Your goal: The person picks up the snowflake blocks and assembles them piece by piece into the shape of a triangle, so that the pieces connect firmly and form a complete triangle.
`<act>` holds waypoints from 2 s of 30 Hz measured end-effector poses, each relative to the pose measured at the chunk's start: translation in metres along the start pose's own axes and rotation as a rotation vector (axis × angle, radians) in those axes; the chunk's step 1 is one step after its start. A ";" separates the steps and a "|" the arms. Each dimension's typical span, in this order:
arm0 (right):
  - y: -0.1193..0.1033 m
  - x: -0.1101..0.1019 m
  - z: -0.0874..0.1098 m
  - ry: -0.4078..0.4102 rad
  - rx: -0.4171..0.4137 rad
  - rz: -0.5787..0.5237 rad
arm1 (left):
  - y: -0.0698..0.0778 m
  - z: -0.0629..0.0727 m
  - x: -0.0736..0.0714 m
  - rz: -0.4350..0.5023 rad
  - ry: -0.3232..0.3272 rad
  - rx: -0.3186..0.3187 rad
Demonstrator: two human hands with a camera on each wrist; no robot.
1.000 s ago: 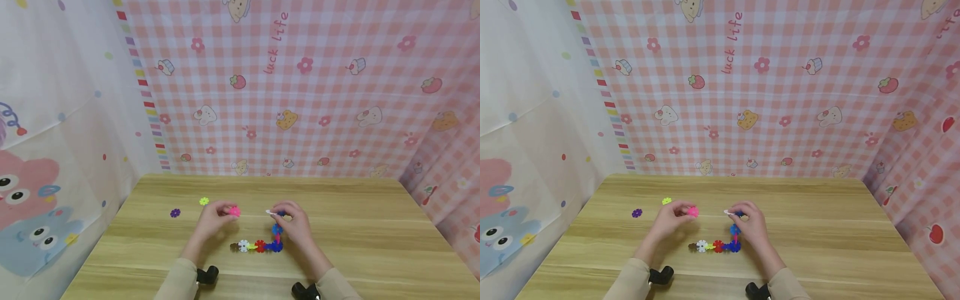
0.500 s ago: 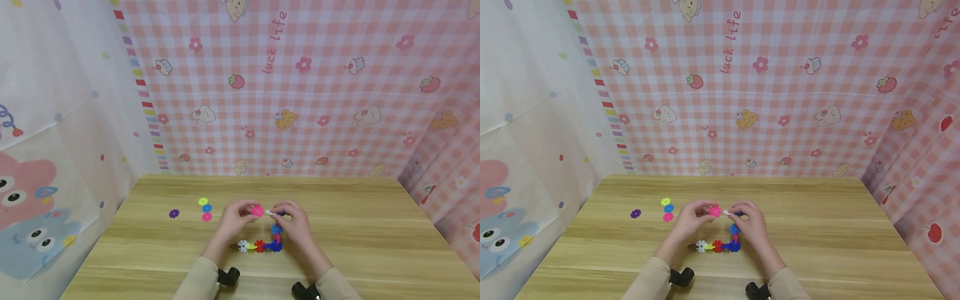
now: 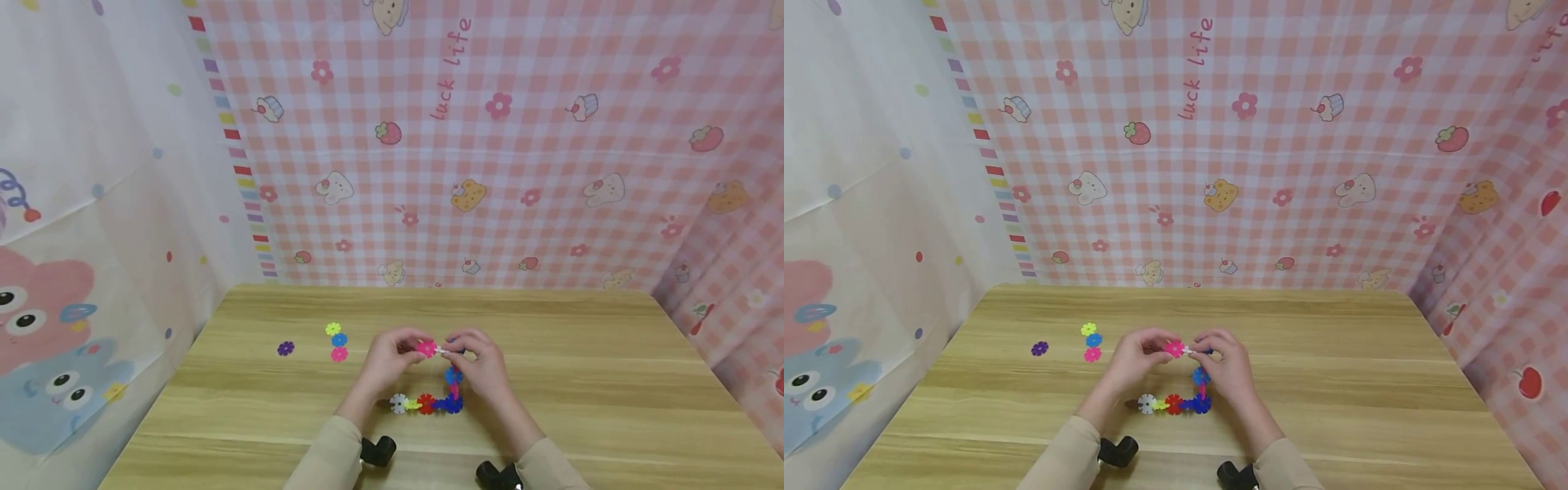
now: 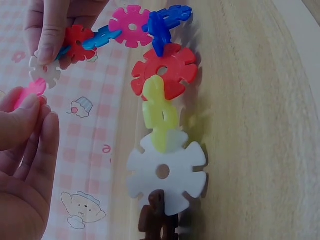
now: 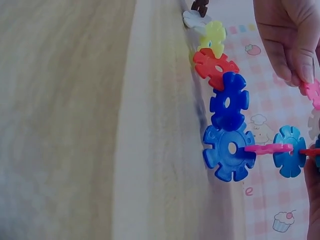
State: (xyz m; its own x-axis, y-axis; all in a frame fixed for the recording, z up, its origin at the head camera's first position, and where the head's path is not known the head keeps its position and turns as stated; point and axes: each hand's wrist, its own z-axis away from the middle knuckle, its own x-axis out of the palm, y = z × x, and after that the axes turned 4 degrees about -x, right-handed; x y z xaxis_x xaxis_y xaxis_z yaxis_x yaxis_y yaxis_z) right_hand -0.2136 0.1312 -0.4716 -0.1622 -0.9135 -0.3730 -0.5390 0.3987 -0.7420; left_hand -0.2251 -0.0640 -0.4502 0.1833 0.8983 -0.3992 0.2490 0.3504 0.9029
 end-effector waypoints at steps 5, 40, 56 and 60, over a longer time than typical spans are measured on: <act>-0.001 0.001 0.001 0.020 0.011 -0.011 | 0.001 0.000 0.002 0.003 0.012 -0.005; 0.001 0.005 0.000 0.092 -0.076 -0.053 | 0.002 0.000 0.019 0.056 0.178 0.024; 0.003 -0.003 0.000 0.067 -0.065 0.027 | 0.005 0.001 0.013 0.060 0.125 -0.021; 0.002 -0.005 0.000 0.064 -0.069 0.018 | 0.002 0.002 0.013 0.065 0.124 -0.016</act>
State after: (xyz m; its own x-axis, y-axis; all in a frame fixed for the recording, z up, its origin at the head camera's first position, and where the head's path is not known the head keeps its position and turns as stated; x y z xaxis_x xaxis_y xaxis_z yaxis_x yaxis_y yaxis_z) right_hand -0.2139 0.1362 -0.4716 -0.2234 -0.9105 -0.3479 -0.5909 0.4103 -0.6946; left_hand -0.2208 -0.0523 -0.4536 0.0797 0.9447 -0.3181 0.2252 0.2938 0.9290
